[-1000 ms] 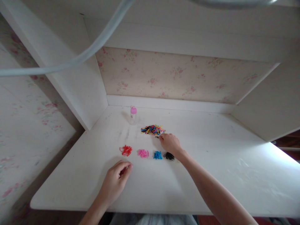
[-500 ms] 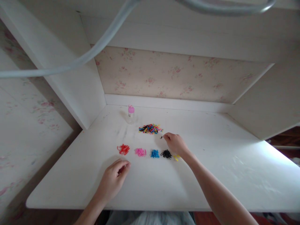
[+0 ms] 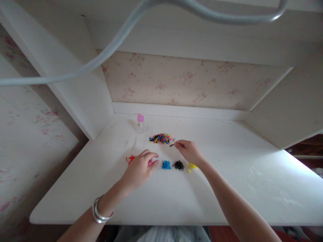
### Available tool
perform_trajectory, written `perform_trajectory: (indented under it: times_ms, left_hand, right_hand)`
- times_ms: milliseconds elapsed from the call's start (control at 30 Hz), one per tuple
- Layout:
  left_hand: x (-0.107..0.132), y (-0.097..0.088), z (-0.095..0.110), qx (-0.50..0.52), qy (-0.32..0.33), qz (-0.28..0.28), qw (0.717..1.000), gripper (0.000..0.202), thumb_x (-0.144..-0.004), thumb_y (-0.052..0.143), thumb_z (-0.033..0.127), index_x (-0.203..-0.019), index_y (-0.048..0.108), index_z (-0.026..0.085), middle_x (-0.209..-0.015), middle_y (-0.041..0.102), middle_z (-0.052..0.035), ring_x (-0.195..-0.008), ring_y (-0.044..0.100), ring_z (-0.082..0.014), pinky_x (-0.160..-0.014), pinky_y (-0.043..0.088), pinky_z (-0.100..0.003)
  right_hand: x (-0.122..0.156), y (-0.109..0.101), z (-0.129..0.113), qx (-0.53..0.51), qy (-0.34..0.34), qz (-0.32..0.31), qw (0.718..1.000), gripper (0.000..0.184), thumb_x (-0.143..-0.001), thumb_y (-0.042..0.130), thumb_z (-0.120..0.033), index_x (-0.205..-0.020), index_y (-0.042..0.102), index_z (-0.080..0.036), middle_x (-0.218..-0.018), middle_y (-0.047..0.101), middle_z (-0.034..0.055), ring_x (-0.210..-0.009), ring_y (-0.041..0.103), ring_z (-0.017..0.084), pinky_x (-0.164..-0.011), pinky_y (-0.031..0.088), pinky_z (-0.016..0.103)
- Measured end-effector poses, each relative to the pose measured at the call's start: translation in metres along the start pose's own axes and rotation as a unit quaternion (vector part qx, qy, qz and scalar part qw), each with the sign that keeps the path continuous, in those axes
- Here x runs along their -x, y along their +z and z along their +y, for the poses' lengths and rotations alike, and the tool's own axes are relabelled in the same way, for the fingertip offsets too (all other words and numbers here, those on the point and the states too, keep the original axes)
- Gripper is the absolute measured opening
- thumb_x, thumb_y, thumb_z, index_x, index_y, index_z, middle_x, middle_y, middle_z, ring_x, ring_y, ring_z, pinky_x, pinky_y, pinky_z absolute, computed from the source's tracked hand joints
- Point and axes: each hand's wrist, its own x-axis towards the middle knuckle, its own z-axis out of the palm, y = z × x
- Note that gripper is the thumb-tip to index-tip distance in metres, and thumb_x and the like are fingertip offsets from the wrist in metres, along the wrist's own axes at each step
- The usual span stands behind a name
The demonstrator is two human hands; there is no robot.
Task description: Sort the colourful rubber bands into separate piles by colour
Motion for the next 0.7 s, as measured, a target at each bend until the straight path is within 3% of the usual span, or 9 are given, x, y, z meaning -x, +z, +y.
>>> perform_trajectory:
  times_ms: [133,233,400,567,700]
  left_hand:
    - [-0.038,0.016,0.006,0.05,0.017,-0.01,0.999,0.035,-0.084,0.055,0.038,-0.113,0.06,0.021,-0.097,0.058,-0.0034,-0.064,0.054,-0.01,-0.064,0.046,-0.024]
    - [-0.05,0.031,0.008,0.101,0.02,-0.014,0.995,0.041,-0.083,0.056,0.041,-0.117,0.059,0.02,-0.094,0.056,-0.0021,-0.059,0.05,-0.0084,-0.064,0.046,-0.024]
    - [-0.048,0.042,0.018,0.165,0.019,-0.011,0.986,0.03,-0.084,0.054,0.039,-0.105,0.065,0.02,-0.086,0.057,-0.0012,-0.066,0.051,-0.0098,-0.06,0.042,-0.021]
    - [-0.042,0.037,0.025,0.164,0.037,-0.006,0.986,0.035,-0.089,0.046,0.04,-0.073,0.067,0.016,-0.076,0.054,-0.0007,-0.069,0.051,-0.011,-0.058,0.039,-0.02]
    - [-0.037,0.035,0.022,0.147,0.038,0.002,0.988,0.031,-0.089,0.048,0.038,-0.08,0.069,0.018,-0.075,0.054,0.0,-0.07,0.052,-0.0111,-0.061,0.04,-0.021]
  right_hand:
    - [0.011,-0.012,-0.009,-0.093,-0.012,-0.026,0.995,0.042,-0.087,0.038,-0.048,-0.082,0.067,-0.017,-0.053,0.044,-0.0049,-0.05,0.037,0.008,-0.048,0.027,0.02]
    - [0.021,-0.021,-0.014,-0.19,-0.018,-0.054,0.98,0.039,-0.085,0.043,-0.048,-0.074,0.063,-0.016,-0.052,0.037,-0.0061,-0.049,0.031,0.007,-0.046,0.024,0.02]
    - [0.031,-0.028,-0.017,-0.247,-0.006,-0.085,0.965,0.036,-0.084,0.046,-0.048,-0.074,0.061,-0.017,-0.051,0.035,-0.007,-0.047,0.028,0.007,-0.043,0.022,0.019]
    - [0.031,-0.025,-0.016,-0.263,0.002,-0.092,0.96,0.037,-0.083,0.046,-0.05,-0.07,0.057,-0.017,-0.051,0.034,-0.0075,-0.046,0.026,0.006,-0.042,0.02,0.019]
    - [0.034,-0.023,-0.012,-0.213,-0.011,-0.064,0.975,0.036,-0.086,0.043,-0.047,-0.073,0.059,-0.018,-0.052,0.034,-0.0069,-0.047,0.029,0.007,-0.044,0.022,0.019]
